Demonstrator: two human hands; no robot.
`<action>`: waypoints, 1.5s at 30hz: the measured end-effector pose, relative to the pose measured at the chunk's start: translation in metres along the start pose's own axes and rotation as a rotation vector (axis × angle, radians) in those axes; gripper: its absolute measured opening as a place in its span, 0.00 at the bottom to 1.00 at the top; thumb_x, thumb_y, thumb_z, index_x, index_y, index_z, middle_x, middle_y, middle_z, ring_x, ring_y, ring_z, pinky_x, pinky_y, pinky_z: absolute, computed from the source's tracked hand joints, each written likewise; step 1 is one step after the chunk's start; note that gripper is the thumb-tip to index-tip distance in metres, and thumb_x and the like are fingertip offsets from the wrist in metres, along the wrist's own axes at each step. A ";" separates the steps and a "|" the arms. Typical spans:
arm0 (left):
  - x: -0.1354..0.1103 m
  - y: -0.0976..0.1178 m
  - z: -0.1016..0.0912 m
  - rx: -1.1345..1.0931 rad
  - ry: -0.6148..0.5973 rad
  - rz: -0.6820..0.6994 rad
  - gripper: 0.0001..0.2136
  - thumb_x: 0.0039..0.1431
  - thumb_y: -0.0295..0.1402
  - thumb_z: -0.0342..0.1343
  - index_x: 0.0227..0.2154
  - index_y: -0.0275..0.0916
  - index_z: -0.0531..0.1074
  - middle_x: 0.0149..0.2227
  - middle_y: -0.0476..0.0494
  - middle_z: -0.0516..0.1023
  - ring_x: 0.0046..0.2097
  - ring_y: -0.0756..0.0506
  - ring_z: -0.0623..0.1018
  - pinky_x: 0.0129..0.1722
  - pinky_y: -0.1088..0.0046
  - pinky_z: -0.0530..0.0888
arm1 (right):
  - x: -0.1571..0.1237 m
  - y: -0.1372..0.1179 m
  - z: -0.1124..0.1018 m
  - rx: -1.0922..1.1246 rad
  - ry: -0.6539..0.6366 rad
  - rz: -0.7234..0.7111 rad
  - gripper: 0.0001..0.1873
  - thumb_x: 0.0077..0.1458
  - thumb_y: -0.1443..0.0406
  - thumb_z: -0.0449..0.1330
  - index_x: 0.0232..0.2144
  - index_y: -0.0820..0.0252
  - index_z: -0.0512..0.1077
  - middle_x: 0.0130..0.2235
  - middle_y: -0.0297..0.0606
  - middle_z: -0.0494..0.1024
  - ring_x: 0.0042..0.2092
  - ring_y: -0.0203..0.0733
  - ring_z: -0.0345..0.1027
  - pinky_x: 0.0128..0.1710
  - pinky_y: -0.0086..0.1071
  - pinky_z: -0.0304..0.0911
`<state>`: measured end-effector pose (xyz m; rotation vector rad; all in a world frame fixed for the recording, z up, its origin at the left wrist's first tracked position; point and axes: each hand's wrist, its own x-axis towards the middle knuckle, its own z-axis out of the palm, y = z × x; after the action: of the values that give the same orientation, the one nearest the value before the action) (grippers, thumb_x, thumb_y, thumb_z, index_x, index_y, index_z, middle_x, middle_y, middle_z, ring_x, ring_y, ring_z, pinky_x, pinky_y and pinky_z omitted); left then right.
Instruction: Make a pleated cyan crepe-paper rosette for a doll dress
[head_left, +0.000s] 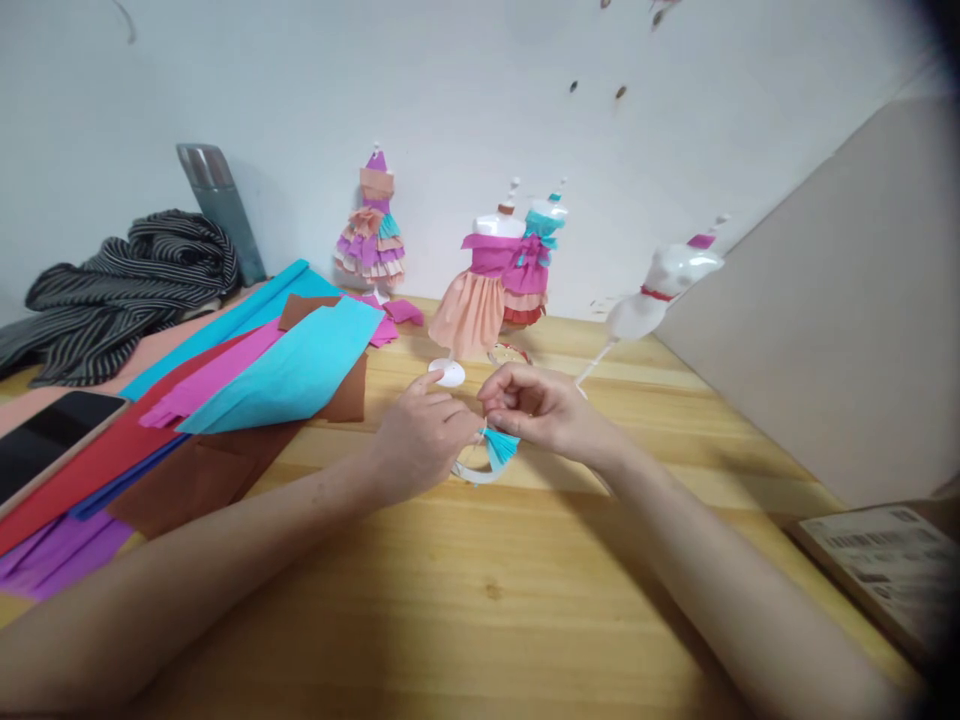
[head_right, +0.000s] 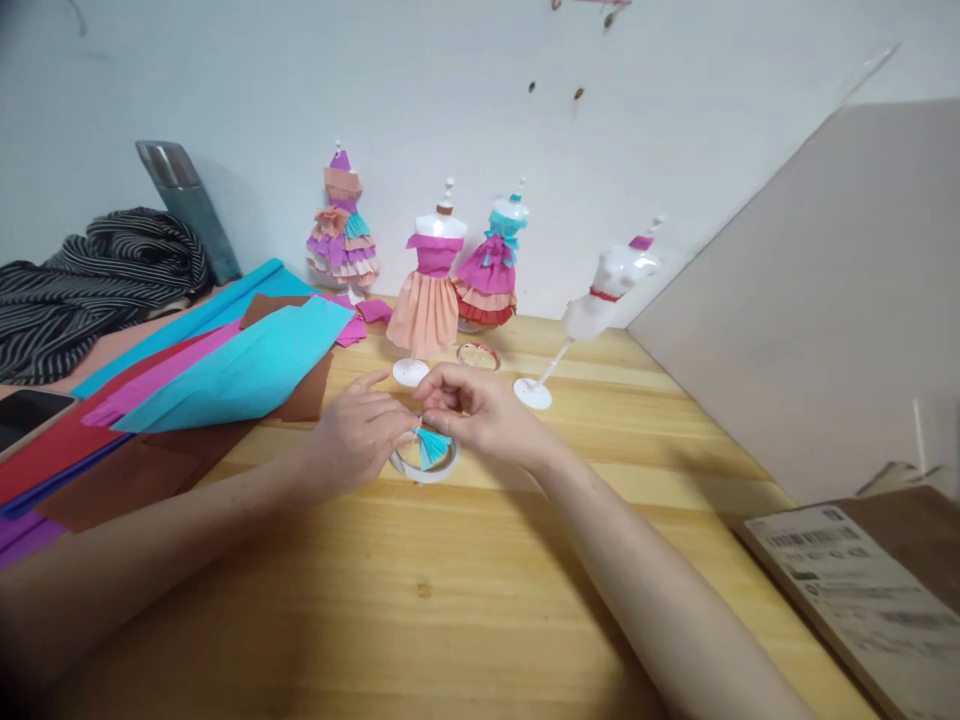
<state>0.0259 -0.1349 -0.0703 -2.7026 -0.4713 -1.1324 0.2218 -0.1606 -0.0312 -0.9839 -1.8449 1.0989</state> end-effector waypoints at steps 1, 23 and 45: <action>0.000 0.000 0.000 0.001 0.002 -0.002 0.14 0.67 0.30 0.44 0.27 0.37 0.70 0.25 0.49 0.76 0.30 0.49 0.75 0.56 0.56 0.67 | -0.001 -0.001 0.000 -0.033 0.022 -0.023 0.06 0.54 0.64 0.62 0.33 0.59 0.68 0.28 0.31 0.67 0.28 0.32 0.61 0.27 0.28 0.60; 0.001 -0.002 0.000 0.043 0.030 0.075 0.15 0.67 0.29 0.44 0.25 0.36 0.68 0.21 0.50 0.71 0.26 0.51 0.71 0.55 0.57 0.70 | -0.012 -0.025 0.003 -0.567 0.015 -0.380 0.05 0.59 0.70 0.55 0.33 0.58 0.71 0.29 0.35 0.75 0.27 0.34 0.65 0.27 0.29 0.62; -0.008 -0.002 0.011 -0.079 0.102 0.042 0.10 0.64 0.25 0.44 0.31 0.39 0.69 0.28 0.51 0.79 0.30 0.51 0.77 0.59 0.58 0.66 | -0.007 -0.007 0.000 -0.158 0.050 -0.099 0.08 0.55 0.62 0.62 0.29 0.60 0.70 0.26 0.33 0.70 0.26 0.32 0.62 0.25 0.27 0.59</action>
<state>0.0273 -0.1317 -0.0837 -2.6906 -0.3603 -1.2962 0.2229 -0.1695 -0.0263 -0.9891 -1.9403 0.8733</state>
